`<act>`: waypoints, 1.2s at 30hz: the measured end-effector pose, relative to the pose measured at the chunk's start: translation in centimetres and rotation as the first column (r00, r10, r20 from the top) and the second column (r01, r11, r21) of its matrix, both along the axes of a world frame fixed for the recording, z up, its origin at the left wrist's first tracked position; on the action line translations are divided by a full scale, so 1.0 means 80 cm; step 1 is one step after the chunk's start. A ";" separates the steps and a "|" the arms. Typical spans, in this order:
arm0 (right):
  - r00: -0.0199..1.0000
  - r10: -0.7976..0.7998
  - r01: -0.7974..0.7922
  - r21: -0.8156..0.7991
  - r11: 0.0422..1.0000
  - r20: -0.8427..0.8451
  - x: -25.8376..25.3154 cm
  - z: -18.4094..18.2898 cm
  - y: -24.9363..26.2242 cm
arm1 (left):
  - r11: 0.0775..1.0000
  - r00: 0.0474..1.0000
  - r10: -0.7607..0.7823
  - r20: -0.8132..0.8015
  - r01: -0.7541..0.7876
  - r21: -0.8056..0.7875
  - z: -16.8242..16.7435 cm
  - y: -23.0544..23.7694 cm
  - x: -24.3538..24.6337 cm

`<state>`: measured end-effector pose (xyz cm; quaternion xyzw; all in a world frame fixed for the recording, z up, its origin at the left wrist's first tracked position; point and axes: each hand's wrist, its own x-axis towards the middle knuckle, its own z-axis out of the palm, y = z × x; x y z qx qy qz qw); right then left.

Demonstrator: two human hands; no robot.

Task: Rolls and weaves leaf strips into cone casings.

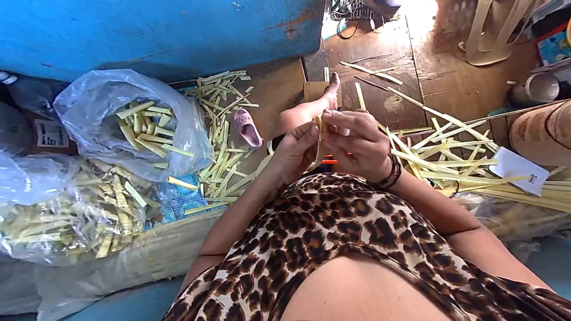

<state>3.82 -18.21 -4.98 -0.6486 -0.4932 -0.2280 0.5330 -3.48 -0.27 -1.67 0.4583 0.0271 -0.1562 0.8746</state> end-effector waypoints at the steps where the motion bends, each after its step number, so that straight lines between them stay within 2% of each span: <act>1: 0.996 0.002 -0.001 0.014 1.000 -0.084 -0.002 0.003 -0.001 | 0.999 0.999 0.046 0.030 -0.046 0.018 -0.008 -0.003 0.010; 3: 0.969 -0.015 0.020 0.018 1.000 -0.245 -0.003 0.016 -0.006 | 0.980 0.978 0.143 0.155 -0.161 0.113 -0.028 -0.002 0.028; 5: 0.909 0.018 -0.001 0.040 0.999 -0.417 0.004 0.022 -0.009 | 0.938 0.940 0.129 0.317 -0.220 0.270 -0.026 0.001 0.030; 6: 0.838 0.068 -0.045 0.056 0.997 -0.541 0.009 0.025 -0.010 | 0.905 0.915 0.100 0.391 -0.247 0.345 -0.020 0.003 0.029; 7: 0.717 0.135 -0.098 0.094 0.991 -0.684 0.014 0.027 -0.012 | 0.865 0.888 0.070 0.455 -0.281 0.416 -0.014 0.004 0.029; 8: 0.554 0.206 -0.115 0.171 0.978 -0.806 0.019 0.027 -0.013 | 0.816 0.861 0.044 0.507 -0.323 0.479 -0.008 0.005 0.029; 10: 0.238 0.327 -0.121 0.306 0.944 -0.915 0.023 0.023 -0.012 | 0.726 0.820 0.024 0.572 -0.407 0.554 -0.003 0.004 0.030; 11: 0.143 0.340 -0.159 0.317 0.935 -0.930 0.022 0.020 -0.012 | 0.690 0.814 0.013 0.581 -0.428 0.584 -0.004 0.004 0.031; 12: 0.096 0.333 -0.231 0.305 0.924 -0.938 0.020 0.017 -0.013 | 0.656 0.821 -0.017 0.570 -0.421 0.626 -0.004 0.005 0.032; 14: 0.091 0.318 -0.355 0.268 0.896 -0.944 0.021 0.014 -0.018 | 0.590 0.862 -0.109 0.496 -0.345 0.730 -0.005 0.011 0.034; 16: 0.195 0.242 -0.330 0.169 0.929 -0.950 0.025 0.012 -0.026 | 0.574 0.888 -0.207 0.410 -0.229 0.786 -0.002 0.018 0.035; 17: 0.201 0.225 -0.276 0.165 0.947 -0.954 0.028 0.012 -0.028 | 0.572 0.890 -0.226 0.395 -0.207 0.794 -0.001 0.019 0.035; 19: 0.125 0.253 -0.197 0.226 0.954 -0.959 0.030 0.011 -0.027 | 0.570 0.886 -0.197 0.419 -0.244 0.784 -0.003 0.017 0.036; 21: 0.078 0.256 -0.231 0.232 0.945 -0.964 0.026 0.011 -0.022 | 0.556 0.869 -0.150 0.472 -0.320 0.767 -0.008 0.011 0.039; 23: 0.102 0.275 -0.341 0.226 0.913 -0.956 0.024 0.009 -0.021 | 0.547 0.868 -0.135 0.478 -0.338 0.766 -0.011 0.010 0.042; 25: 0.179 0.253 -0.410 0.162 0.898 -0.951 0.027 0.009 -0.028 | 0.548 0.880 -0.159 0.447 -0.298 0.782 -0.012 0.014 0.041; 26: 0.197 0.231 -0.382 0.142 0.913 -0.953 0.030 0.009 -0.031 | 0.550 0.880 -0.173 0.442 -0.286 0.784 -0.012 0.016 0.041; 28: 0.150 0.231 -0.288 0.181 0.940 -0.961 0.032 0.012 -0.031 | 0.541 0.875 -0.169 0.455 -0.303 0.785 -0.014 0.015 0.041; 30: 0.117 0.240 -0.273 0.201 0.941 -0.964 0.027 0.014 -0.024 | 0.568 0.866 -0.124 0.484 -0.338 0.751 -0.016 0.012 0.042; 31: 0.146 0.230 -0.288 0.181 0.940 -0.962 0.023 0.014 -0.021 | 0.586 0.863 -0.106 0.494 -0.347 0.732 -0.017 0.011 0.043; 34: 0.332 0.179 -0.373 0.045 0.927 -0.926 0.017 0.018 -0.021 | 0.604 0.875 -0.103 0.473 -0.323 0.729 -0.016 0.015 0.042; 35: 0.326 0.173 -0.345 0.053 0.937 -0.930 0.017 0.017 -0.022 | 0.609 0.876 -0.111 0.469 -0.313 0.729 -0.016 0.016 0.042; 36: 0.248 0.188 -0.295 0.111 0.949 -0.950 0.018 0.015 -0.022 | 0.618 0.872 -0.115 0.476 -0.312 0.721 -0.016 0.017 0.042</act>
